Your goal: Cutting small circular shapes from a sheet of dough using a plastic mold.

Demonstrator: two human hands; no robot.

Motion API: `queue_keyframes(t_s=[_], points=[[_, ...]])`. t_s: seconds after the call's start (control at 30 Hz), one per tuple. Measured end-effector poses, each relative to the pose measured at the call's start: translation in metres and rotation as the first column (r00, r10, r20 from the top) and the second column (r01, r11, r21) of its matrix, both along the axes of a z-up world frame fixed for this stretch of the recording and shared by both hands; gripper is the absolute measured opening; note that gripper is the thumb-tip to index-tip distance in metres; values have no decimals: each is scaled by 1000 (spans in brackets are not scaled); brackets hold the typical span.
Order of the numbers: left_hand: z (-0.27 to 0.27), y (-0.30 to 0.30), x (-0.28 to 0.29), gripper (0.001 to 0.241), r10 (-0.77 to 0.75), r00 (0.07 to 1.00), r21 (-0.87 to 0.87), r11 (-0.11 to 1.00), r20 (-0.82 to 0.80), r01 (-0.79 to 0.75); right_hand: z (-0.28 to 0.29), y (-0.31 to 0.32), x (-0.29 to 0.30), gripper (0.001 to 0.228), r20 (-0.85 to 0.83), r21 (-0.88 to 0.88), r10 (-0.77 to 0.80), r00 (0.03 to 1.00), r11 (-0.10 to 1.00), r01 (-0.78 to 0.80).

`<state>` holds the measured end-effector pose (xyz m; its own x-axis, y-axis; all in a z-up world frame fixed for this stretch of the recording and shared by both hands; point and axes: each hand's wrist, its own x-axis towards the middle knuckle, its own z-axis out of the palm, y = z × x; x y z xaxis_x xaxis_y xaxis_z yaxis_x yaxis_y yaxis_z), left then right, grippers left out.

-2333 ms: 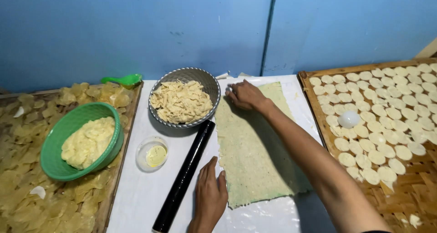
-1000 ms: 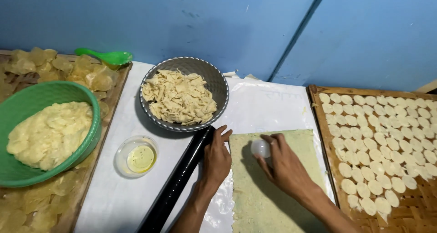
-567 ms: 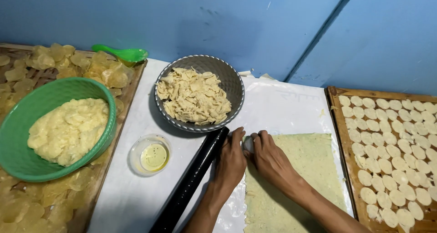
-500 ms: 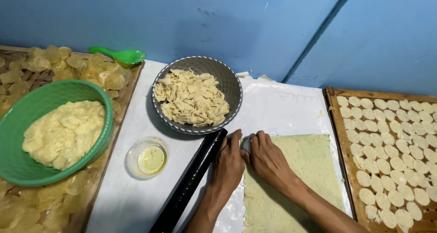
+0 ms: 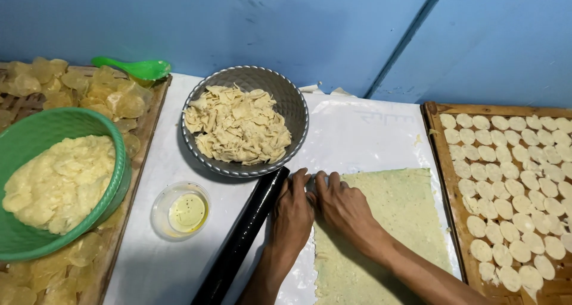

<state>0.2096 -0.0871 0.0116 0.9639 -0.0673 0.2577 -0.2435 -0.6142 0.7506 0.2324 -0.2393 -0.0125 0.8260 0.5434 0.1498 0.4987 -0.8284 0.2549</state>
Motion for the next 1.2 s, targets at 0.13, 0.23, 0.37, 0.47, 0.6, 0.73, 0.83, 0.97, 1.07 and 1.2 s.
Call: queue_keyframes(t_s=[0.13,0.23,0.37,0.47,0.6,0.73,0.83,0.97,1.07,1.2], points=[[-2,1,-1,54,-25,1000,16,1000,-13,25,23,-2,1,35,-170,180,68,983,983,-37],[-3,-2,1,55,-3,998,23,1000,57,1,25,0,-2,32,-197,189,31,980,982,7],[-5,-2,3,52,18,997,45,999,75,-22,29,-1,2,39,-125,157,36,992,987,-16],[-4,0,1,51,14,995,63,998,94,-20,12,0,0,45,-66,101,34,997,994,-27],[-6,-1,2,49,38,995,46,998,98,-42,29,2,0,38,-132,168,60,989,985,-37],[-5,-1,1,47,-2,990,59,998,142,-7,33,1,-2,34,-3,163,53,999,985,-52],[0,-1,2,37,7,995,42,999,99,-12,44,-12,-11,46,-456,425,-16,890,875,234],[-7,-4,2,31,58,981,82,994,187,-74,39,-41,-21,59,-434,411,-216,875,817,406],[-5,-5,3,32,69,976,120,988,208,-95,38,-47,-21,57,-377,302,-258,890,874,381],[1,-3,2,29,71,971,152,983,227,-107,46,-36,-16,52,-352,304,-174,920,908,288]])
